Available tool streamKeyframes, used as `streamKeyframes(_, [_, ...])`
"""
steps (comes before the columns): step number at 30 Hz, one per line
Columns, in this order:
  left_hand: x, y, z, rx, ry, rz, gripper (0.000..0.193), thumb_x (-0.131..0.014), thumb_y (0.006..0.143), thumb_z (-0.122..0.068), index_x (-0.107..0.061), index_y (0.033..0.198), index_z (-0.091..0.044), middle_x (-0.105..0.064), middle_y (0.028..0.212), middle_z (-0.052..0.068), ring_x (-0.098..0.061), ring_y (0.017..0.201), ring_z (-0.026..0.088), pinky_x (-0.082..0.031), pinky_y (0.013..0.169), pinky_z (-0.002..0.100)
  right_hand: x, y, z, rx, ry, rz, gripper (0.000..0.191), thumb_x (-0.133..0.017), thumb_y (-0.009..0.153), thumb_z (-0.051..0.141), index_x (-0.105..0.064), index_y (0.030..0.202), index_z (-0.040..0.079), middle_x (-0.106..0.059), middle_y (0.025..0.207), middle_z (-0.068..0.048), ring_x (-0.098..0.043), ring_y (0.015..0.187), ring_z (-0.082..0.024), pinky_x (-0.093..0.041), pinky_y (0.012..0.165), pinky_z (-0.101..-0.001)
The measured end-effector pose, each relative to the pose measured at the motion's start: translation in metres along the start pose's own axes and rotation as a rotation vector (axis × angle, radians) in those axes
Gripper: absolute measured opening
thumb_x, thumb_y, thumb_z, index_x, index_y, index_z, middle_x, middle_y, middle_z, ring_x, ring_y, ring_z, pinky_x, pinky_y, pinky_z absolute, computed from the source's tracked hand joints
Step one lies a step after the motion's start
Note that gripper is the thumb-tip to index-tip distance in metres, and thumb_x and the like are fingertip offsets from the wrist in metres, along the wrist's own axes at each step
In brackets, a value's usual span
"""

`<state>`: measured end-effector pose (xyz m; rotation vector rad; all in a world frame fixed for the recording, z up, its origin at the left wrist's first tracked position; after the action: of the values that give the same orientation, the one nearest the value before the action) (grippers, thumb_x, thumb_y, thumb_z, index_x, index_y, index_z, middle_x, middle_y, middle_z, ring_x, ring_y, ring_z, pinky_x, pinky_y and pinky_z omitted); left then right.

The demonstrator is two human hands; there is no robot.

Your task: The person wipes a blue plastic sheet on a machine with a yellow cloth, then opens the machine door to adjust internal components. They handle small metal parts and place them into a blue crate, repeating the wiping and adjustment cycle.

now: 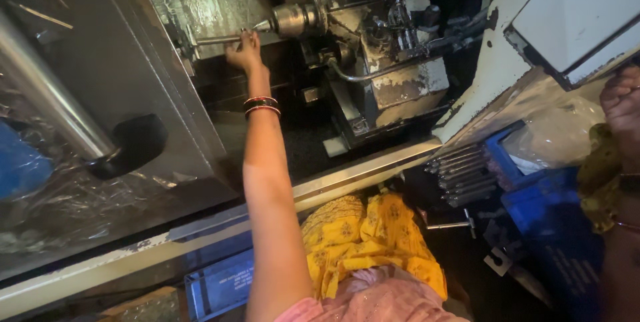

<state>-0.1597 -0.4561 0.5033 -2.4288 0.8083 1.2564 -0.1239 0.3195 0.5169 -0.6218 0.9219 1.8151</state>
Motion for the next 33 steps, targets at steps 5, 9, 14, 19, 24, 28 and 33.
streamKeyframes(5, [-0.014,-0.002,0.001,-0.006,-0.043,0.092,0.033,-0.056,0.105,-0.007,-0.053,0.133,0.011,-0.075,0.122,0.022,-0.074,0.112,0.031,-0.064,0.091,0.040,-0.004,0.010,-0.005,-0.111,0.147,0.156,0.027,-0.051,0.117,0.007,-0.055,0.090,0.006,-0.061,0.082,-0.002,-0.064,0.075,-0.010,-0.056,0.075,-0.0192])
streamKeyframes(9, [-0.020,-0.005,-0.003,0.005,-0.093,0.240,0.038,-0.049,0.106,-0.016,-0.040,0.140,-0.002,-0.065,0.136,0.022,-0.065,0.125,0.033,-0.051,0.101,0.041,-0.002,0.004,-0.005,-0.082,0.124,0.202,0.033,-0.047,0.115,0.007,-0.052,0.083,0.007,-0.056,0.085,-0.003,-0.058,0.072,-0.011,-0.054,0.070,-0.0210])
streamKeyframes(14, [-0.019,-0.003,-0.003,0.038,-0.096,0.277,0.036,-0.052,0.105,-0.014,-0.039,0.136,-0.001,-0.064,0.138,0.024,-0.063,0.128,0.034,-0.049,0.100,0.042,0.008,-0.018,0.000,0.047,0.049,-0.038,0.030,-0.043,0.121,0.012,-0.048,0.093,0.004,-0.054,0.103,-0.004,-0.057,0.095,-0.013,-0.049,0.091,-0.0242])
streamKeyframes(19, [-0.017,-0.002,-0.002,0.042,-0.112,0.316,0.035,-0.047,0.107,-0.014,-0.038,0.137,0.001,-0.063,0.138,0.025,-0.063,0.128,0.036,-0.051,0.100,0.044,0.017,-0.022,0.001,0.048,0.075,-0.084,0.025,-0.044,0.125,0.016,-0.053,0.108,0.001,-0.056,0.109,-0.005,-0.057,0.098,-0.014,-0.049,0.094,-0.0254])
streamKeyframes(24, [-0.013,0.000,0.000,0.053,-0.062,0.311,0.029,-0.040,0.109,-0.014,-0.038,0.134,0.000,-0.062,0.139,0.024,-0.063,0.128,0.035,-0.053,0.101,0.043,0.025,-0.018,0.005,0.042,0.041,-0.034,0.024,-0.040,0.121,0.018,-0.052,0.107,0.002,-0.057,0.112,-0.006,-0.059,0.101,-0.014,-0.049,0.094,-0.0244])
streamKeyframes(28, [-0.012,0.001,0.001,0.048,-0.055,0.311,0.025,-0.041,0.109,-0.016,-0.041,0.128,-0.001,-0.064,0.137,0.025,-0.065,0.126,0.035,-0.054,0.102,0.044,0.027,-0.017,0.004,0.037,0.071,-0.086,0.023,-0.041,0.123,0.017,-0.052,0.111,0.001,-0.057,0.110,-0.006,-0.060,0.100,-0.015,-0.050,0.094,-0.0259])
streamKeyframes(33, [-0.014,0.000,0.002,0.056,-0.065,0.308,0.024,-0.049,0.108,-0.016,-0.042,0.126,-0.001,-0.066,0.136,0.024,-0.066,0.125,0.034,-0.053,0.100,0.043,0.010,-0.035,0.009,0.103,-0.163,-0.063,0.020,-0.046,0.122,0.016,-0.053,0.106,0.006,-0.057,0.105,-0.006,-0.059,0.099,-0.015,-0.049,0.096,-0.0250])
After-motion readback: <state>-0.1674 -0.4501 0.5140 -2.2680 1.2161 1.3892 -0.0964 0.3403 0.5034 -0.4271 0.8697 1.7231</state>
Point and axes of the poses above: each hand's wrist, its own y-axis towards the middle knuckle, its own x-axis out of the back of the hand, z = x × y, the point moved 4 cm from there along y, towards the middle knuckle
